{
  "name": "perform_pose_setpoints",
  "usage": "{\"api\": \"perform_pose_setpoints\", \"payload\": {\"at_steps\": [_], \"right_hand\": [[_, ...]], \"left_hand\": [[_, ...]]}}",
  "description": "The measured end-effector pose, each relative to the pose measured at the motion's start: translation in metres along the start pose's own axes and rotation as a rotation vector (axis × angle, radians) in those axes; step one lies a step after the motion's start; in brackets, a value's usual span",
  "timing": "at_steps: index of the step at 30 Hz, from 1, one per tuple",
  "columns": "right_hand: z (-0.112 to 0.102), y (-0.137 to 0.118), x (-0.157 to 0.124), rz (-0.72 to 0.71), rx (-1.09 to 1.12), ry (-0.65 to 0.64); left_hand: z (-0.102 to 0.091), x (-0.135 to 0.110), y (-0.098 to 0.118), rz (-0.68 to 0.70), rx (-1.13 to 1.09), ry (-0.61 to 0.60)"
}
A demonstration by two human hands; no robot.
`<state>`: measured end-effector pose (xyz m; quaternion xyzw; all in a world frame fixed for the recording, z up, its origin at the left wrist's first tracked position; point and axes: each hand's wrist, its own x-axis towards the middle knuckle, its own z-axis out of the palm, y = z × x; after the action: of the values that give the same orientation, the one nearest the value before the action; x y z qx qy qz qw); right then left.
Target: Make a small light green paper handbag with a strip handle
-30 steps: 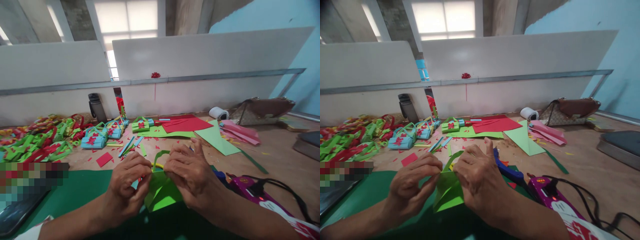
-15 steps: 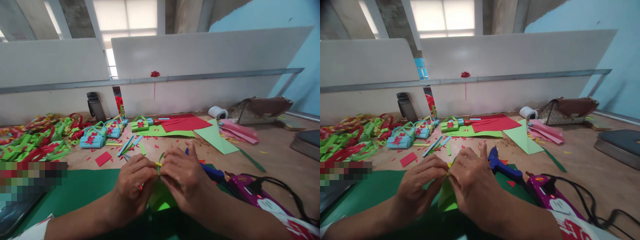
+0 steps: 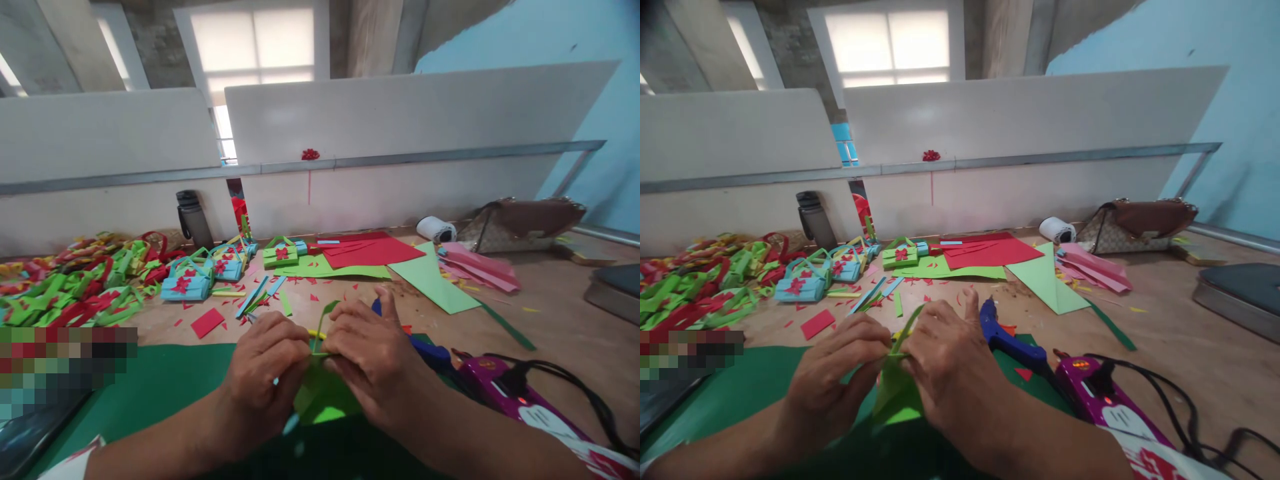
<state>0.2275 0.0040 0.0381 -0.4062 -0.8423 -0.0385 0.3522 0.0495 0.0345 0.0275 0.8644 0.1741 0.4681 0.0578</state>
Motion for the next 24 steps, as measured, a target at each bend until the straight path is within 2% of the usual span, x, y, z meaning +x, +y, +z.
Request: {"api": "perform_pose_setpoints", "payload": {"at_steps": [4,11,17,19,22,24], "right_hand": [[-0.002,-0.004,0.001,-0.002,0.046,-0.023],[-0.014,0.004,0.005,0.041,-0.021,-0.074],[-0.014,0.01,0.006,0.031,-0.063,-0.063],[-0.013,0.011,0.006,0.04,-0.088,-0.069],[-0.009,0.011,0.006,0.059,-0.118,-0.047],[-0.005,0.01,0.005,0.05,-0.121,0.0]], "left_hand": [[0.001,-0.001,0.001,0.019,-0.021,-0.015],[-0.011,-0.001,-0.004,-0.004,0.009,-0.006],[-0.019,-0.005,-0.009,-0.072,0.005,-0.018],[-0.021,-0.006,-0.014,-0.096,0.013,-0.059],[-0.024,-0.006,-0.019,-0.125,0.089,-0.122],[-0.023,-0.002,-0.018,-0.1,0.209,-0.064]]}}
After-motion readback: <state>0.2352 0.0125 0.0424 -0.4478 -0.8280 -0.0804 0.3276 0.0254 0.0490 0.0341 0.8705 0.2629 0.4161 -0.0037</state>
